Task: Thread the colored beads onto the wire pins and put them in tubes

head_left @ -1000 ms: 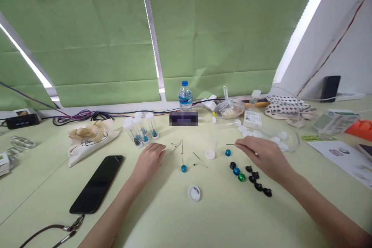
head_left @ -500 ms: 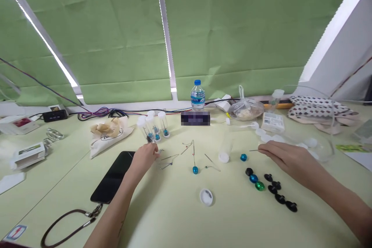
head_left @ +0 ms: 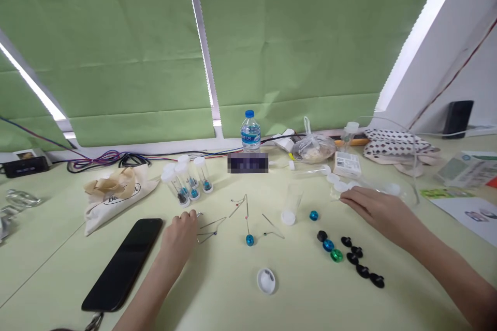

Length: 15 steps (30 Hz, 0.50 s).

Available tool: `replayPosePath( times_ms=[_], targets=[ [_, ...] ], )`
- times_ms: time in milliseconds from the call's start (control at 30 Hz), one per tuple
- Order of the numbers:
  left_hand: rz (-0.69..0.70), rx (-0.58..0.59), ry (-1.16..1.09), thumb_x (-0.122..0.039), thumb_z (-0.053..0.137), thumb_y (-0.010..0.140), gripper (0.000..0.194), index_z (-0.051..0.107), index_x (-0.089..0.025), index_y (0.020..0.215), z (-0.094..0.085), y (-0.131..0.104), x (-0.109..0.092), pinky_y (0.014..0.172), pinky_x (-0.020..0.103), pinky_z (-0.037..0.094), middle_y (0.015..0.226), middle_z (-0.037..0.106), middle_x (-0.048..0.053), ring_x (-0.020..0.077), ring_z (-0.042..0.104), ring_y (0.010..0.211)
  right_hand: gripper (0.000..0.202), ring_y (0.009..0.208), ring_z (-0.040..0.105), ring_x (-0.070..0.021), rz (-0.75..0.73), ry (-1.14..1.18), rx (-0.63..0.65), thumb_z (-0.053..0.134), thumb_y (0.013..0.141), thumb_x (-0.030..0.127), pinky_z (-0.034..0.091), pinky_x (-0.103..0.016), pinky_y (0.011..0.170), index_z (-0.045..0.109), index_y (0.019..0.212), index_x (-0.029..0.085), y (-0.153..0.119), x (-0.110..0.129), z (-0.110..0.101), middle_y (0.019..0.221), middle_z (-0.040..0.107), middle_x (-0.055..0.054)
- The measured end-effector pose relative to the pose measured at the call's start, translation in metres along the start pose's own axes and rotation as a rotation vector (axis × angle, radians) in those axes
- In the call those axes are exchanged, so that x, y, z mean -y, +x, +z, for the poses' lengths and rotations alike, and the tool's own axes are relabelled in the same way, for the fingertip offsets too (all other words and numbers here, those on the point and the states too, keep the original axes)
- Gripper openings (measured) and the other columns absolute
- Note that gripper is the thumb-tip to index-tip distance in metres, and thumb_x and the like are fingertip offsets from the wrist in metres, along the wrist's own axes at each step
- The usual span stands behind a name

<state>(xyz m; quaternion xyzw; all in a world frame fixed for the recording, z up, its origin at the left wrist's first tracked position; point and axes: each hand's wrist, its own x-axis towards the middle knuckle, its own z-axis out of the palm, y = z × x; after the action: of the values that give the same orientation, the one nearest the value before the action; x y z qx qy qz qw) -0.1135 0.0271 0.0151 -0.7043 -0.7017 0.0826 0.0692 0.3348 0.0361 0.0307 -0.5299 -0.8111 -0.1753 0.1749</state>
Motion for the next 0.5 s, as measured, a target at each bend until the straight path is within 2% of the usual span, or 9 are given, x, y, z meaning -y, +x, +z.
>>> replayPosePath(
  times_ms=[100, 300, 400, 500],
  targets=[
    [-0.011, -0.002, 0.037, 0.008, 0.03, 0.081, 0.037, 0.061, -0.008, 0.092, 0.001, -0.003, -0.002, 0.063, 0.032, 0.047, 0.084, 0.066, 0.019, 0.0301, 0.066, 0.084, 0.026, 0.086, 0.069, -0.0248, 0.119, -0.069, -0.005, 0.042, 0.096, 0.033, 0.047, -0.03, 0.06, 0.066, 0.095, 0.023, -0.002, -0.015, -0.006, 0.101, 0.073, -0.009],
    [-0.025, -0.019, 0.041, 0.007, 0.037, 0.077, 0.032, 0.063, -0.01, 0.086, 0.001, -0.002, 0.001, 0.063, 0.032, 0.049, 0.082, 0.066, 0.018, 0.029, 0.066, 0.08, 0.028, 0.062, 0.066, -0.025, 0.316, -0.172, 0.013, 0.044, 0.092, 0.031, 0.035, -0.03, 0.043, 0.068, 0.084, 0.021, -0.004, -0.045, -0.011, 0.091, 0.074, -0.011],
    [-0.038, -0.035, 0.03, 0.002, 0.043, 0.076, 0.026, 0.062, -0.013, 0.084, 0.003, -0.002, 0.001, 0.063, 0.032, 0.048, 0.077, 0.064, 0.016, 0.029, 0.064, 0.079, 0.029, 0.06, 0.065, -0.0245, 0.336, -0.167, 0.027, 0.043, 0.093, 0.03, 0.034, -0.029, 0.042, 0.069, 0.081, 0.021, -0.003, -0.047, -0.01, 0.087, 0.075, -0.011],
    [-0.053, -0.034, 0.037, 0.002, 0.041, 0.077, 0.026, 0.061, -0.012, 0.083, 0.003, -0.001, -0.001, 0.061, 0.032, 0.047, 0.077, 0.064, 0.016, 0.03, 0.065, 0.079, 0.028, 0.063, 0.066, -0.0227, 0.293, -0.119, 0.039, 0.043, 0.093, 0.03, 0.036, -0.028, 0.045, 0.068, 0.083, 0.023, -0.002, -0.04, -0.007, 0.092, 0.075, -0.009]
  ],
)
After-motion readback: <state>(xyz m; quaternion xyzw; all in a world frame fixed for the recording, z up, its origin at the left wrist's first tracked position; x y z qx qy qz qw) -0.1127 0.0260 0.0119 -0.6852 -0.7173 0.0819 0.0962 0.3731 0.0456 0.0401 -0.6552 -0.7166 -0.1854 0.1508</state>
